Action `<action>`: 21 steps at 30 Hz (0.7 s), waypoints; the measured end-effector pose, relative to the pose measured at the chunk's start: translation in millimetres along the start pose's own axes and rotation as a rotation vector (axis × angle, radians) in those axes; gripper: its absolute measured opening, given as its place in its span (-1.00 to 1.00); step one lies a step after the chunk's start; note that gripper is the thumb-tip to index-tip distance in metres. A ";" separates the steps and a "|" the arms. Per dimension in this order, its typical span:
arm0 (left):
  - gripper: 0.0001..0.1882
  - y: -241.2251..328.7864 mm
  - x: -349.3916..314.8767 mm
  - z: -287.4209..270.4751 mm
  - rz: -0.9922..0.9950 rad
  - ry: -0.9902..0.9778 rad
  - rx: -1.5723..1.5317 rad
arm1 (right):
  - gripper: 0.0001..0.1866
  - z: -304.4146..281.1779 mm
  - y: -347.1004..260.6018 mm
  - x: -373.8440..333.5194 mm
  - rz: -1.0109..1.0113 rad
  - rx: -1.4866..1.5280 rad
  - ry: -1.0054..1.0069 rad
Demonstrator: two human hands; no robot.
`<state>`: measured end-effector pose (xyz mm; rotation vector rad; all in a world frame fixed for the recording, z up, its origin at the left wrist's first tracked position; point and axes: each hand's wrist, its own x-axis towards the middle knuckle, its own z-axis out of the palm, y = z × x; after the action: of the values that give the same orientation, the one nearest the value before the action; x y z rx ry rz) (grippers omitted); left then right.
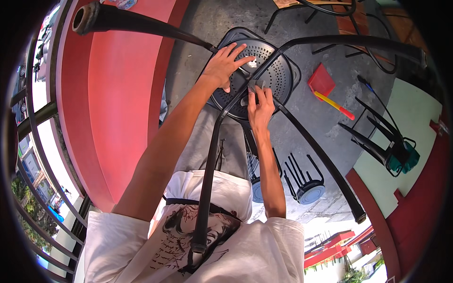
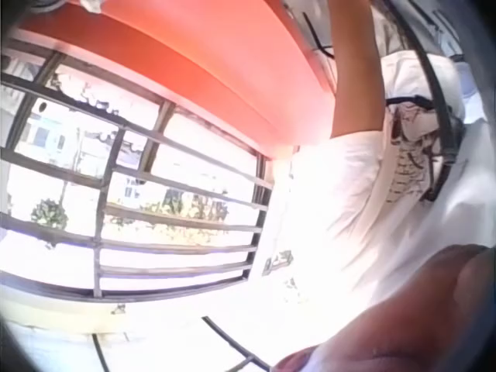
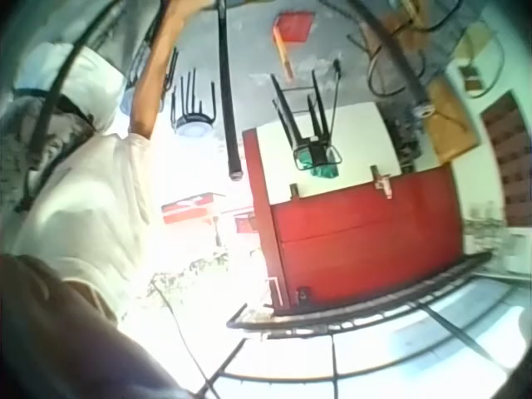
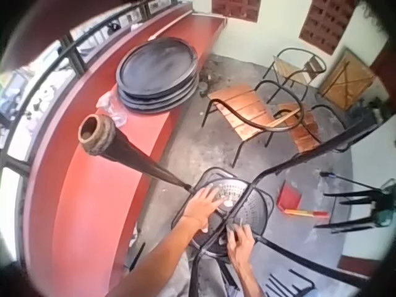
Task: Assembling or repairing a metal stool by aligning the base and the seat.
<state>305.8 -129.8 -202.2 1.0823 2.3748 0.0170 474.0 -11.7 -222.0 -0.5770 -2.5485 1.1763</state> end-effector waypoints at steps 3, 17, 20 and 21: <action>0.49 -2.5 -2.1 1.4 0.014 0.028 0.025 | -0.77 -8.2 -10.3 13.4 0.044 -0.014 -0.086; 0.47 -2.1 -1.8 4.2 0.018 0.057 0.009 | -0.66 -21.6 -6.1 37.1 -0.257 -0.109 -0.394; 0.46 -3.5 -2.1 4.2 0.022 0.058 -0.005 | -0.62 -15.9 -11.2 6.2 -0.497 -0.090 -0.614; 0.46 -4.3 -2.2 4.0 0.027 0.058 -0.015 | -0.61 -15.6 -8.5 6.2 -0.492 -0.095 -0.619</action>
<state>305.8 -135.0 -205.6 1.1204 2.4074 0.0767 472.8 -3.5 -205.1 0.4651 -2.9879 1.1726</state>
